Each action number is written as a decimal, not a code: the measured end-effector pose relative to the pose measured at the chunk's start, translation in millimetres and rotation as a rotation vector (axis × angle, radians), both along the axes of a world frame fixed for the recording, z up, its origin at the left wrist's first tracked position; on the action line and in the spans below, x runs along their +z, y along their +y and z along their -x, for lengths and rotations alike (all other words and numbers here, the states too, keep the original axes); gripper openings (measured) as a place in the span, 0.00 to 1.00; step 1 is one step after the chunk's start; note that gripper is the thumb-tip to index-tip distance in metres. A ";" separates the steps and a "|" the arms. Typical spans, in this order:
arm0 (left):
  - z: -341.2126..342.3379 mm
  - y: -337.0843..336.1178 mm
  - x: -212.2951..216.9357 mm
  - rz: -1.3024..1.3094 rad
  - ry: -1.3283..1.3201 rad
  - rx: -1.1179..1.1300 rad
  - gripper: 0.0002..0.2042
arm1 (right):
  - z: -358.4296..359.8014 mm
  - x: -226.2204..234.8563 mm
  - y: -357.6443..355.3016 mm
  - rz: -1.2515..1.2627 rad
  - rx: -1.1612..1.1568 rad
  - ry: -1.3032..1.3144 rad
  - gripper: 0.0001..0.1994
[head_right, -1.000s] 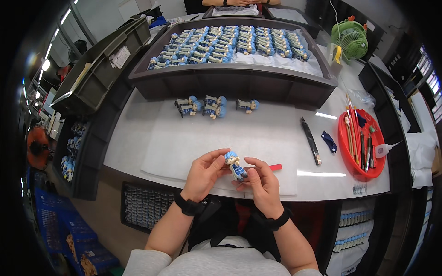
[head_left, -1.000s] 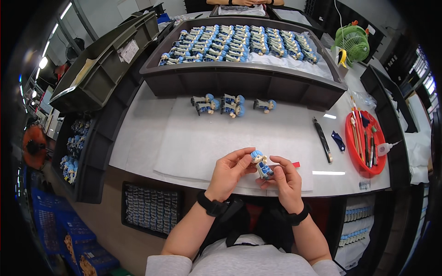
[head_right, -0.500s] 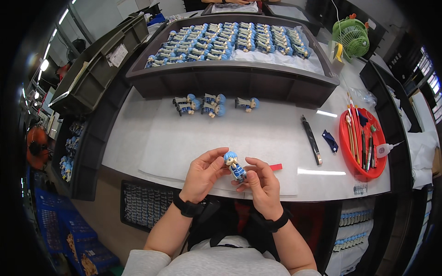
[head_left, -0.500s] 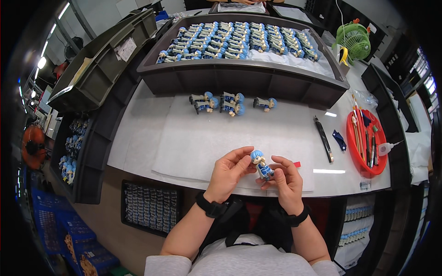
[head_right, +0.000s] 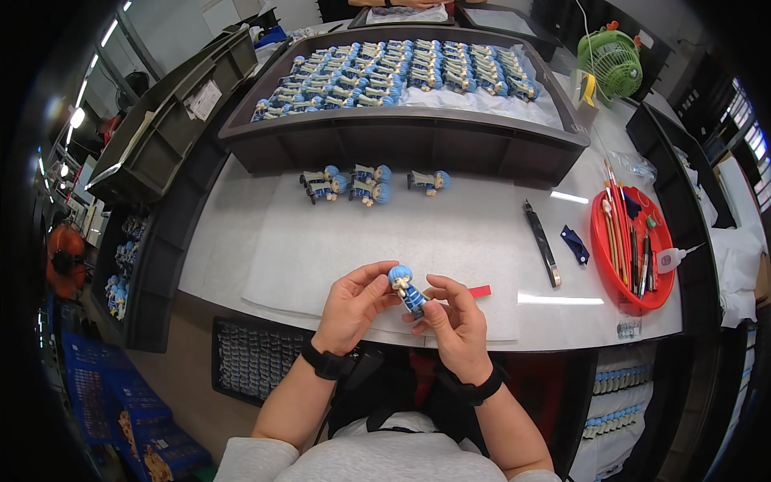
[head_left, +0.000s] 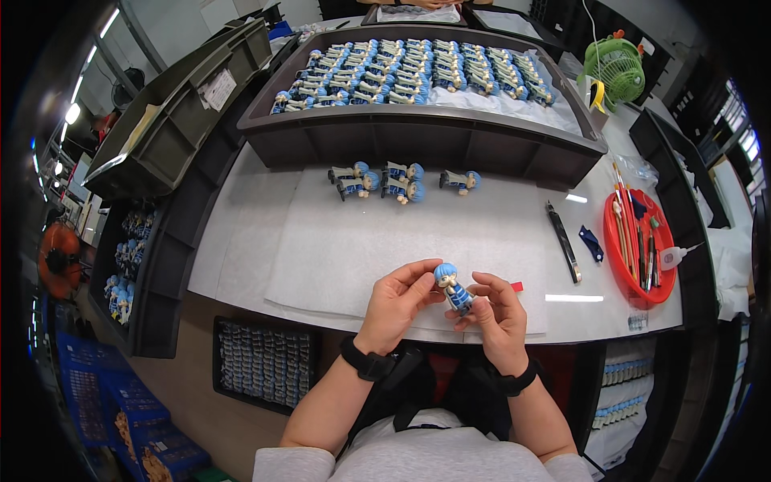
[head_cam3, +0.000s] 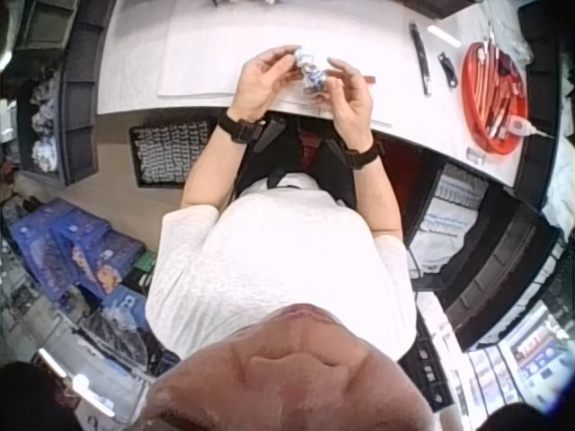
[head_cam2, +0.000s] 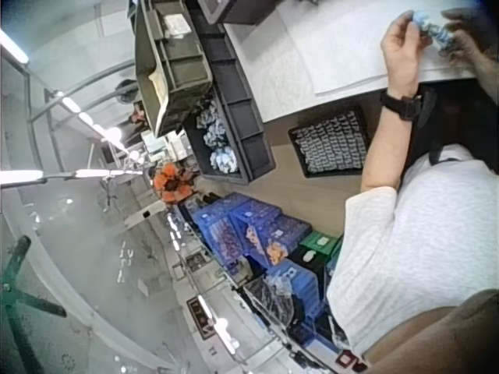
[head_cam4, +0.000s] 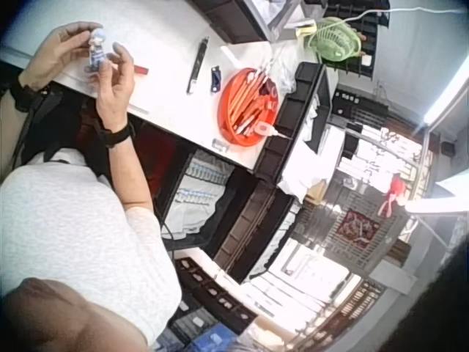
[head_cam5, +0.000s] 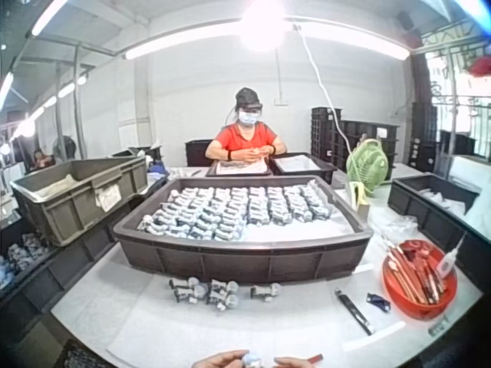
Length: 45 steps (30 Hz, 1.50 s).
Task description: The person repeatedly picks up small blue and white figurines from a tray, attaches a small red piece to each one, and places the completed figures into a black bin. The process is repeated for multiple units.
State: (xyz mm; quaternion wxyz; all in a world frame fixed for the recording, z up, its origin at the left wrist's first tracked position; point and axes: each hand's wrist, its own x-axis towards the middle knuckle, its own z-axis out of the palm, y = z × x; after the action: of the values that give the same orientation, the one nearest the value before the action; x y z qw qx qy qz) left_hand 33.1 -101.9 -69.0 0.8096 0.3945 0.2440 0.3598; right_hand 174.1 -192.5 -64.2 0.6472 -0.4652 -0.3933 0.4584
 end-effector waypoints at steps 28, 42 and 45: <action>-1.5 -0.9 3.5 0.036 -0.014 0.024 0.14 | -1.5 -6.2 0.6 -0.066 -0.003 -0.023 0.20; -6.7 -4.6 1.7 -0.004 0.065 0.109 0.15 | -2.1 -7.6 2.9 -0.145 -0.065 -0.154 0.29; -7.0 -4.2 5.3 0.024 0.091 0.101 0.15 | -2.5 -11.2 3.1 -0.142 -0.068 -0.150 0.30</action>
State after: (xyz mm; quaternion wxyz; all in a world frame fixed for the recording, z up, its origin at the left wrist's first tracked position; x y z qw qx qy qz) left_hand 40.1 -106.1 -63.7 0.7833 0.3876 0.3043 0.3789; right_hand 176.6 -189.4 -75.4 0.6625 -0.4642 -0.4561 0.3710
